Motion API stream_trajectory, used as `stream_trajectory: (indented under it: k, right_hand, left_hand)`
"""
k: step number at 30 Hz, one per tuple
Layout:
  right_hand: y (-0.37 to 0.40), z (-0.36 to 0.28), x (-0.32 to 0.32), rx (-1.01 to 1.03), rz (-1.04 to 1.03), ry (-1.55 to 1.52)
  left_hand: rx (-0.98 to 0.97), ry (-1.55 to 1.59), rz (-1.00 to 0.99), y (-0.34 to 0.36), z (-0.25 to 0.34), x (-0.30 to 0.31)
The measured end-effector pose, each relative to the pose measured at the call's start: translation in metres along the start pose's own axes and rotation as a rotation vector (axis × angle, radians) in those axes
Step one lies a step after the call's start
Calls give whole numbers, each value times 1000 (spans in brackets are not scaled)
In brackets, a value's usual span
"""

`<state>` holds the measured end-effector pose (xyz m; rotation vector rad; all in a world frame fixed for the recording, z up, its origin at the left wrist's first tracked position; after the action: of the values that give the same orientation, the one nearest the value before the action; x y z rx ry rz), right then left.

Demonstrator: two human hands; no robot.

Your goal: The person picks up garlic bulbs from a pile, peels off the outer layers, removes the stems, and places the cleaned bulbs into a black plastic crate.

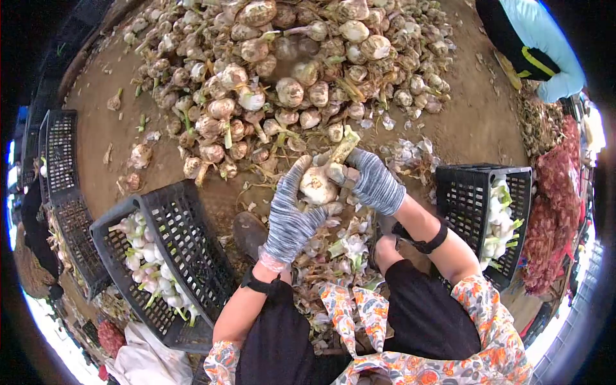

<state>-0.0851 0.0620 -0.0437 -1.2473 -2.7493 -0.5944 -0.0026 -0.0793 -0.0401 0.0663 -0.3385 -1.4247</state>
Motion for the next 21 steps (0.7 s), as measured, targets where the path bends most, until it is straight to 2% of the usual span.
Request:
stream_trajectory:
  k: [2, 4, 5, 6, 8, 10, 12, 13, 14, 16, 17, 18, 20, 21]
  right_hand:
    - [2, 8, 3, -37, -58, -86]
    - [1, 20, 4, 80, -73, 151]
    - [3, 13, 7, 400, 68, 99]
    - [6, 11, 6, 399, 68, 98]
    - [11, -1, 9, 438, 55, 83]
    - [17, -6, 15, 364, -5, 100]
    - [22, -1, 14, 153, -84, -123]
    - [27, 1, 12, 111, -75, -156]
    - [29, 3, 9, 109, -78, -157]
    - [31, -1, 4, 335, -123, -102]
    - [30, -3, 1, 365, -130, -83]
    - [29, -8, -2, 364, -131, -85]
    - [29, -14, -3, 219, -28, -147]
    - [28, 8, -3, 302, 5, 0]
  left_hand:
    - [48, 85, -19, 1, 1, -2]
    - [42, 79, -29, 1, 1, -2]
    - [11, 30, -28, 2, 4, -2]
    - [12, 30, -29, 2, -1, -1]
    - [237, 510, -201, 1, -19, -6]
    - [252, 558, -262, 4, -8, -7]
    - [647, 1318, -387, 10, -4, -14]
    - [775, 1451, -427, 9, -14, -16]
    - [776, 1453, -424, 3, -31, -17]
    - [842, 1144, -332, -12, -82, -20]
    - [813, 1144, -400, -17, -98, -22]
    - [815, 1144, -398, -13, -82, -23]
    - [843, 1254, -60, -2, -39, -19]
    - [612, 1108, -105, -3, -32, -16]
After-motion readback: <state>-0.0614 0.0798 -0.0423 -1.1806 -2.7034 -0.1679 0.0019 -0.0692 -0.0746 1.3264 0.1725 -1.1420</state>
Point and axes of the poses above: each hand's wrist, its own y-axis away from the middle knuckle, its own x-axis out of the back of the hand, z = x × y, the point moved 4 cm from there along -y, towards the middle knuckle, and after that the axes turned 10 degrees about x, right-handed, at the moved point
